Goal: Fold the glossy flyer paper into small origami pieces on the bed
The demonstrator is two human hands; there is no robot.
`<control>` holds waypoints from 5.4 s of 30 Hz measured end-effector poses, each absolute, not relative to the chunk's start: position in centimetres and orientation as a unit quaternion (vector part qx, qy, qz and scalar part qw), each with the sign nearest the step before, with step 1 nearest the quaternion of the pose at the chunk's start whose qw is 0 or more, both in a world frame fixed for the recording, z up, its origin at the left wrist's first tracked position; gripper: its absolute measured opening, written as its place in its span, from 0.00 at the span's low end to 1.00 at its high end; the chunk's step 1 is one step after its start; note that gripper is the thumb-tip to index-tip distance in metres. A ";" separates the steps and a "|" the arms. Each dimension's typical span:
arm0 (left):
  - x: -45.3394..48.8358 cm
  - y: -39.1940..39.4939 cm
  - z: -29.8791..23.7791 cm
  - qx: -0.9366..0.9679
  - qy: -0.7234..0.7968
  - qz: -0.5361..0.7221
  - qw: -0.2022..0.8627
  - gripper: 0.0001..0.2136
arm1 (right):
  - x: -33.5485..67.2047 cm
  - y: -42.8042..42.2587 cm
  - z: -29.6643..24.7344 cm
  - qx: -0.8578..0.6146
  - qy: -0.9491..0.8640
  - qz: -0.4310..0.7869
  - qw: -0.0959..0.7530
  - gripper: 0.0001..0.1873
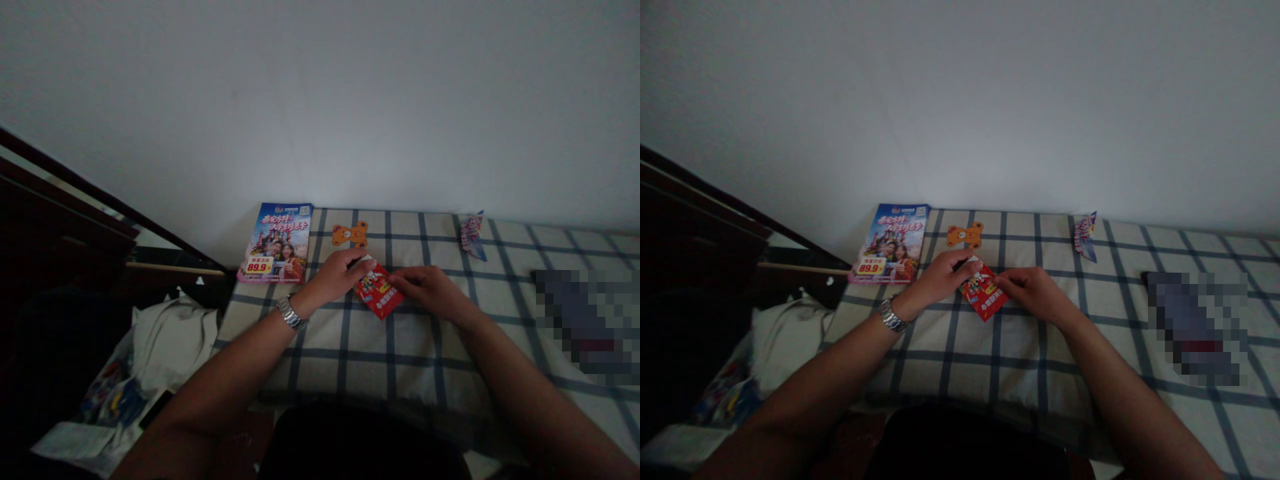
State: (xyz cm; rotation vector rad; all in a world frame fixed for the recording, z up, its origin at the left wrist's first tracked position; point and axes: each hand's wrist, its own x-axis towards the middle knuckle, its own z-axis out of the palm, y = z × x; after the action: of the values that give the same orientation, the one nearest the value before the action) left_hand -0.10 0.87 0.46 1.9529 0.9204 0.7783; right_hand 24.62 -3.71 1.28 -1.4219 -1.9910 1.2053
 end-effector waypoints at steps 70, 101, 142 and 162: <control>-0.3 0.4 0.8 0.789 0.315 0.240 0.469 0.08 | 24.4 -3.7 0.7 -0.513 -0.723 0.393 0.242 0.26; 0.0 0.2 0.9 0.781 0.308 0.246 0.484 0.08 | 24.1 -4.0 0.8 -0.475 -0.748 0.403 0.228 0.23; -0.7 0.9 0.4 0.815 0.326 0.292 0.381 0.10 | 25.2 -3.0 1.1 -0.532 -0.738 0.320 0.263 0.23; -0.4 0.7 0.1 0.829 0.395 0.282 0.277 0.10 | 24.6 -2.7 -0.6 -0.447 -0.823 0.156 0.315 0.16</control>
State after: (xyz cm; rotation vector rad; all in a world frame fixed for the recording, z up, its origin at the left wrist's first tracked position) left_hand -0.43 0.73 0.11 2.2265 1.0606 0.7580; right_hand 24.58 -2.74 -0.59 -1.1770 -2.1673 0.4098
